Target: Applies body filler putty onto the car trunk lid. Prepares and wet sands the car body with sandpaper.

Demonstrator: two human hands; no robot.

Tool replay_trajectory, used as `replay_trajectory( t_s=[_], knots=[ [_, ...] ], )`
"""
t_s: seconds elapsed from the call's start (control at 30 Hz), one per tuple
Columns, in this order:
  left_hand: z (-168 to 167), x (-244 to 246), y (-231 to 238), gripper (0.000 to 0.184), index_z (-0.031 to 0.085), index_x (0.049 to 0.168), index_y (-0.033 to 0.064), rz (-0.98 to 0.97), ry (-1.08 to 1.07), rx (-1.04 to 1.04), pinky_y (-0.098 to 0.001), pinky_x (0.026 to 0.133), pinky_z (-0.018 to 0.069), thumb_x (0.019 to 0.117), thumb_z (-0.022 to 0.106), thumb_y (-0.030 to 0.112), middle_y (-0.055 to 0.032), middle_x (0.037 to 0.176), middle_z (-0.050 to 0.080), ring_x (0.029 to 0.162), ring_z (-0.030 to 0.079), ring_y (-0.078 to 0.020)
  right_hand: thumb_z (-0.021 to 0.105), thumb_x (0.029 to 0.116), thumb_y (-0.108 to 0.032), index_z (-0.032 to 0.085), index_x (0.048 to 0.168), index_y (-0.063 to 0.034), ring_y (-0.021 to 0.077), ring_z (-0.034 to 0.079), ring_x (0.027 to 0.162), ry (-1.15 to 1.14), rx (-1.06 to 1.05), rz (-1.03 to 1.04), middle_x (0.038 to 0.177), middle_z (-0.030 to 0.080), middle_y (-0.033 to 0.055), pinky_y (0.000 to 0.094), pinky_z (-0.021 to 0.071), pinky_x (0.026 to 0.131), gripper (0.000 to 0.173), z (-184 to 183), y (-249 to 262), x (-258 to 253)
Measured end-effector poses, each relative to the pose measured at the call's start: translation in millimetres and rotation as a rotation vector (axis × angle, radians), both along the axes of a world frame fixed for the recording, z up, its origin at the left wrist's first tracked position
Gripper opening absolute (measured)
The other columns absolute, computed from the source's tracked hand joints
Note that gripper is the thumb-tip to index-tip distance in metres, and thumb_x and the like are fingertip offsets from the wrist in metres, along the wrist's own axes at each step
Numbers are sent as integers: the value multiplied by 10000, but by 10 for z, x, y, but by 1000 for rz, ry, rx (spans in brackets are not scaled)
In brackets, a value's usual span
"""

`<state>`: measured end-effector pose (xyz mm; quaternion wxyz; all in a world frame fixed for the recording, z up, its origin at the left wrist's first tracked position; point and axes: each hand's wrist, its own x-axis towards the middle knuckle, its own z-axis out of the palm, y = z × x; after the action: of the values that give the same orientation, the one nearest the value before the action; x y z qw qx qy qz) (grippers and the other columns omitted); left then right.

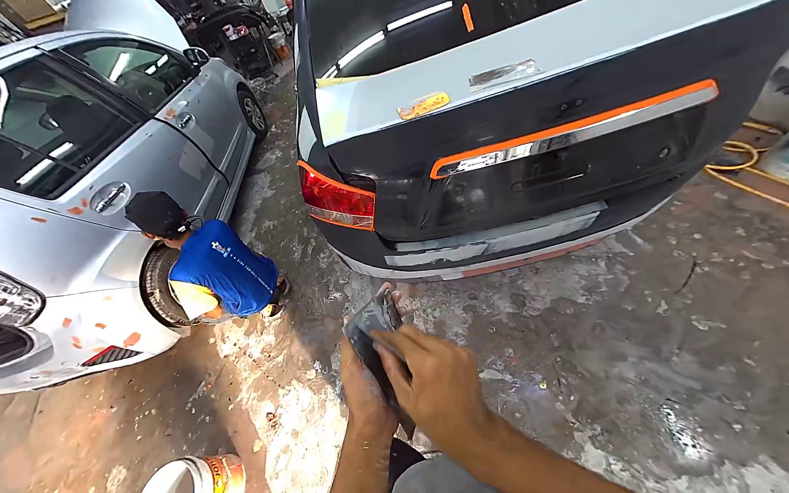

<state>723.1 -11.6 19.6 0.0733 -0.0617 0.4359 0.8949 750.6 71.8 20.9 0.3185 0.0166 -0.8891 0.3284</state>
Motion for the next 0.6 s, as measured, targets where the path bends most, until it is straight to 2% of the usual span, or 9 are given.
replay_trajectory(
  t_s=[0.07,0.13,0.2,0.27,0.33,0.4,0.47,0.53,0.6],
  knots=[
    [23,46,27,639,643,1201,106,49,1,-35,-318,835,605,1101,114,451,-61,1064,736,1000,710,-138,629,961,-257,800,1008,-170,182,689,648,-55,-8,-16,808,707,7,397,562,513,197,-11,31,-131],
    [28,35,-47,731,652,1214,93,16,48,-30,-343,883,594,1069,120,574,-84,1133,732,1071,700,-166,617,971,-272,788,1008,-172,179,689,654,-72,-25,23,811,707,3,398,564,516,201,18,8,-61],
    [42,1,-103,860,637,1234,47,38,54,-24,-384,850,605,1010,129,704,-154,1149,722,1044,712,-233,606,961,-267,799,1004,-186,157,668,621,-24,-1,46,770,682,-3,352,539,483,214,8,-86,87],
    [16,22,-137,905,613,1282,59,44,29,-26,-380,875,597,966,158,774,-141,1175,715,1068,703,-219,629,942,-249,800,986,-173,174,673,607,-26,17,16,756,684,7,372,542,476,192,-23,-102,-2],
    [17,65,-131,851,608,1276,104,82,8,-55,-363,886,602,955,213,786,-76,1129,727,1051,704,-160,640,952,-257,800,1001,-165,184,683,636,-71,7,-3,793,702,6,404,554,506,190,-40,-54,-160],
    [65,41,-160,841,628,1239,87,107,23,-50,-363,852,608,975,198,760,-84,1088,739,1016,715,-168,629,963,-265,794,983,-161,187,687,640,-77,-13,45,792,706,12,409,559,507,196,1,-101,-70],
    [107,22,-152,797,613,1183,110,151,18,-70,-338,783,628,996,146,728,-51,987,747,920,733,-140,602,954,-263,800,994,-196,155,660,608,-34,40,51,756,673,-9,349,522,463,213,-32,-177,83],
    [-3,14,-171,873,631,1233,81,73,31,23,-372,839,609,943,227,798,-95,1069,740,989,721,-183,626,936,-231,799,989,-180,187,679,615,-46,73,5,765,689,15,383,540,469,188,-80,-139,-40],
    [-70,34,-163,862,642,1238,102,29,44,19,-367,865,610,919,281,817,-79,1095,738,1021,716,-164,647,942,-226,800,1018,-167,211,703,670,-104,65,-15,820,714,26,425,566,518,181,-109,-79,-154]
  ],
)
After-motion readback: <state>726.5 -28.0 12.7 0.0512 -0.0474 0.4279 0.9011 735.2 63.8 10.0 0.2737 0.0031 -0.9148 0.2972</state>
